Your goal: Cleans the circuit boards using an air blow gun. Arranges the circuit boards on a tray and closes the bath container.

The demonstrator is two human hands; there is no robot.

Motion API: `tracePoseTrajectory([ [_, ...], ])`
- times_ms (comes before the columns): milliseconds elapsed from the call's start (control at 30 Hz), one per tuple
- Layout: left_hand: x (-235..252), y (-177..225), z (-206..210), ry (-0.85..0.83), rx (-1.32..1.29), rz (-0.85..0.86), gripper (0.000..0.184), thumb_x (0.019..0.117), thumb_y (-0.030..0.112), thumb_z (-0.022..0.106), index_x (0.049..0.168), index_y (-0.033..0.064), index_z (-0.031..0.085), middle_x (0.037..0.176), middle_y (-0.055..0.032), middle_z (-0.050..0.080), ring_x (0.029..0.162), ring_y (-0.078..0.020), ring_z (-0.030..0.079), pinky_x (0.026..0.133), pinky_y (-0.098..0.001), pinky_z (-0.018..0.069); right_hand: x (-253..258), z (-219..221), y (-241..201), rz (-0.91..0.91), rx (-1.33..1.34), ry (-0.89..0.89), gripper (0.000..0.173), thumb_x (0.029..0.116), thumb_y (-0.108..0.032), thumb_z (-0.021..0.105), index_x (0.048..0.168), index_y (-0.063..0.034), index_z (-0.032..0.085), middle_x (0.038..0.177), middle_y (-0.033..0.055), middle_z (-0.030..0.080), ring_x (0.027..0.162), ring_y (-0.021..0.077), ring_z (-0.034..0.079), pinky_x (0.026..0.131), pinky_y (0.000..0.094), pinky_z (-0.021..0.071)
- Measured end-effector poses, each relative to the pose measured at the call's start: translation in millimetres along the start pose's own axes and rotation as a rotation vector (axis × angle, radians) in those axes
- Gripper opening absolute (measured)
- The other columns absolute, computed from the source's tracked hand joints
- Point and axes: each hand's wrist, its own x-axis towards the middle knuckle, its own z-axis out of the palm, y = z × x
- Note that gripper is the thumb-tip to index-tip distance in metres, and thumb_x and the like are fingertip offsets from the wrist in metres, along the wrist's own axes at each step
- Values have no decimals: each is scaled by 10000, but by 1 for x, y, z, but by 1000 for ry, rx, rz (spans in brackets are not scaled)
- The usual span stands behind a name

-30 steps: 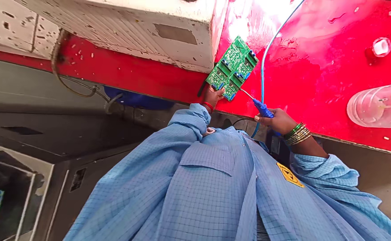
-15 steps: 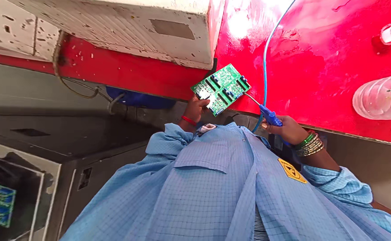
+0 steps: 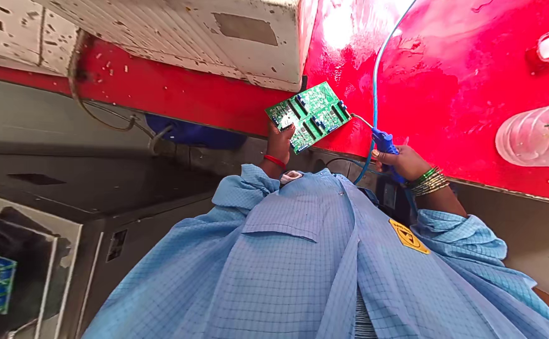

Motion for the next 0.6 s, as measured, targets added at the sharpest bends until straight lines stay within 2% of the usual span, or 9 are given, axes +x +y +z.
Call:
tracePoseTrajectory([
  [133, 2, 0, 2, 4, -31, 2, 704, 968, -113, 512, 1561, 60, 174, 1433, -194, 461, 1225, -243, 585, 997, -394, 539, 2, 4, 5, 31, 13, -21, 228, 1033, -257, 611, 1035, -33, 651, 693, -22, 638, 617, 66, 626, 627, 243, 541],
  [267, 2, 3, 4, 39, -27, -37, 668, 982, -109, 499, 1552, 57, 191, 1432, -200, 466, 1227, -251, 590, 998, -408, 542, 17, 11, -13, 3, 31, -2, 249, 1032, -289, 619, 1023, -41, 648, 662, -34, 612, 569, 57, 602, 584, 234, 533],
  [333, 2, 3, 6, 56, -26, -51, 664, 978, -114, 498, 1547, 55, 201, 1422, -201, 469, 1215, -247, 589, 987, -401, 543, 27, 10, -24, -1, 56, -4, 268, 1028, -302, 621, 1038, -36, 642, 675, -20, 624, 584, 78, 618, 614, 264, 553],
  [400, 1, 3, 6, 70, -25, -55, 663, 974, -117, 496, 1545, 55, 206, 1416, -200, 469, 1211, -244, 588, 981, -397, 544, 31, 9, -31, 7, 58, 1, 278, 1035, -321, 609, 1036, -45, 638, 681, -20, 627, 581, 76, 618, 609, 256, 549],
  [600, 3, 4, 7, 75, -26, -59, 645, 977, -114, 485, 1540, 49, 217, 1412, -201, 475, 1202, -248, 594, 977, -400, 546, 16, -1, -10, 24, 40, 17, 260, 1030, -302, 615, 1019, -45, 654, 684, -22, 624, 601, 72, 612, 611, 253, 535],
])
